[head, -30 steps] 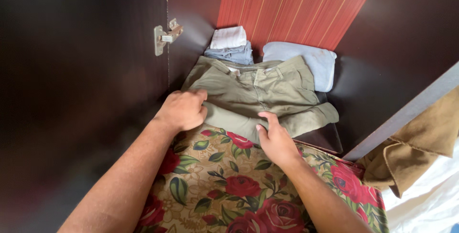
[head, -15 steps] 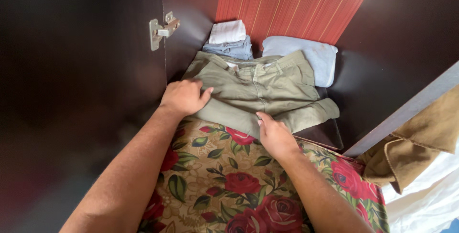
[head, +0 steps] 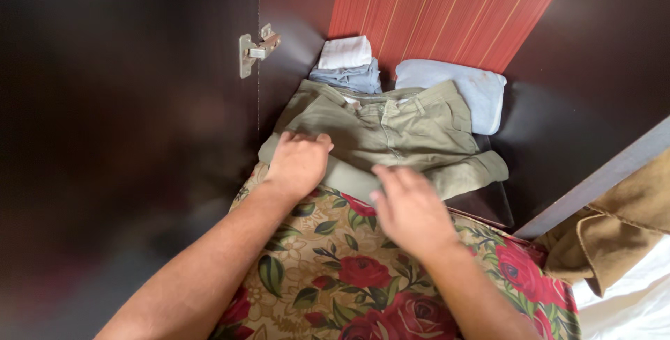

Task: The person folds a pair of pants by flattening the legs, buttoning the waist, and folding the legs over several times before placing them on a shelf inside a wardrobe.

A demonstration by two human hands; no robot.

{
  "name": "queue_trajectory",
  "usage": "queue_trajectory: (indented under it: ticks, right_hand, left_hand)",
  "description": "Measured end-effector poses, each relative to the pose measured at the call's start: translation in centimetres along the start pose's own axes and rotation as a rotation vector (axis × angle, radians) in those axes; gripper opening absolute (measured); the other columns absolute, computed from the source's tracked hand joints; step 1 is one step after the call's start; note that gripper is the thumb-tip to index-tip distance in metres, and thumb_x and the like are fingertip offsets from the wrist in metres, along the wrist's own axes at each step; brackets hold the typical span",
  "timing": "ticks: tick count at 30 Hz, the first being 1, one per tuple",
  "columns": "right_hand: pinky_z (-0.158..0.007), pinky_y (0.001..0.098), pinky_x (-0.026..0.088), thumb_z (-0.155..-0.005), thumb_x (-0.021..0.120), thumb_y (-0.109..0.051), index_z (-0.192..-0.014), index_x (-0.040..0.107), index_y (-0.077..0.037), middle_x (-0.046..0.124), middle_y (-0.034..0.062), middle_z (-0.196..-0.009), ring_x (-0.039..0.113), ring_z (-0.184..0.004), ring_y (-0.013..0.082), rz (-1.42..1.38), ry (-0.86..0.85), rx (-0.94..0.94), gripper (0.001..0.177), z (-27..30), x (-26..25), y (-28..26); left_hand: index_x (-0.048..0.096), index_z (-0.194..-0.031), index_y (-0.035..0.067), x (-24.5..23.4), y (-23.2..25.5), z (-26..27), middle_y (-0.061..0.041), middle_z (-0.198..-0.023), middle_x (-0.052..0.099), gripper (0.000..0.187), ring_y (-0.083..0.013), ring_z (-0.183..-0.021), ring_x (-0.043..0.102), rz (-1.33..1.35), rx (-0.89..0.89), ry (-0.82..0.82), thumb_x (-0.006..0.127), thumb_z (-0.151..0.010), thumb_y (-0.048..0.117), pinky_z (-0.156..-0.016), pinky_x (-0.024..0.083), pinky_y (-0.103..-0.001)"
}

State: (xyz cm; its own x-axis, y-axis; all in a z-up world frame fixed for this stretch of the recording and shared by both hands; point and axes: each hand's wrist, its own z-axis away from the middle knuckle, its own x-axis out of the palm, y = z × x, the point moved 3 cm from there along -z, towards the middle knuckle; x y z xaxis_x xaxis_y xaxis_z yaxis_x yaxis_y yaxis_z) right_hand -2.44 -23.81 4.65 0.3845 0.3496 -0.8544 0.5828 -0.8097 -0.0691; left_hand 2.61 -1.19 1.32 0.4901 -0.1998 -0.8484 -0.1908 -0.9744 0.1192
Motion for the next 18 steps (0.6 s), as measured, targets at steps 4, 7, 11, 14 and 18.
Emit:
queue_trajectory:
  ticks: [4, 7, 11, 14, 18]
  right_hand:
    - [-0.107, 0.0460, 0.043, -0.093, 0.062, -0.022, -0.135, 0.057, -0.006, 0.061, 0.0189, -0.137, 0.057, -0.124, 0.0384, -0.029, -0.048, -0.230, 0.046, 0.1, 3.2, 0.0]
    - [-0.111, 0.0457, 0.039, -0.089, 0.062, -0.015, -0.141, 0.054, -0.007, 0.054, 0.0208, -0.146, 0.052, -0.131, 0.0398, -0.029, -0.077, -0.213, 0.053, 0.2, 4.5, 1.5]
    - [-0.110, 0.0437, 0.041, -0.082, 0.057, 0.001, -0.148, 0.048, -0.006, 0.052, 0.0227, -0.148, 0.053, -0.132, 0.0368, 0.071, -0.105, -0.175, 0.066, -0.4, 6.0, 2.6]
    - [-0.106, 0.0399, 0.047, -0.081, 0.053, 0.005, -0.148, 0.048, -0.007, 0.057, 0.0185, -0.144, 0.059, -0.129, 0.0311, 0.017, -0.108, -0.150, 0.068, -0.4, 6.0, 3.1]
    - [-0.102, 0.0398, 0.050, -0.081, 0.052, 0.006, -0.147, 0.049, -0.009, 0.060, 0.0177, -0.142, 0.062, -0.125, 0.0295, 0.017, -0.140, -0.116, 0.068, -0.3, 5.5, 3.3]
  left_hand:
    - [0.071, -0.097, 0.008, -0.3, -0.3, 0.0, -0.015, -0.094, 0.075, 0.029, -0.0317, -0.098, 0.069, -0.007, 0.069, 0.232, 0.055, -0.098, 0.032, -0.091, 0.046, -0.046]
    - [0.070, -0.096, 0.007, -0.1, -0.6, -0.1, -0.015, -0.097, 0.075, 0.035, -0.0333, -0.103, 0.068, -0.014, 0.110, 0.171, 0.053, -0.100, 0.036, -0.097, 0.045, -0.047]
    - [0.070, -0.106, 0.006, 0.5, -0.9, 0.3, -0.019, -0.104, 0.074, 0.045, -0.0343, -0.110, 0.067, -0.022, 0.085, -0.042, 0.047, -0.103, 0.044, -0.112, 0.035, -0.052]
    - [0.067, -0.123, 0.005, 1.1, -1.0, -1.1, -0.021, -0.122, 0.068, 0.063, -0.0347, -0.123, 0.060, -0.041, -0.060, -0.308, 0.038, -0.103, 0.058, -0.120, 0.026, -0.056]
    - [0.052, -0.144, 0.004, 1.8, -0.2, -2.7, -0.018, -0.152, 0.047, 0.082, -0.0326, -0.145, 0.039, -0.074, -0.224, -0.509, 0.030, -0.097, 0.068, -0.119, 0.019, -0.061]
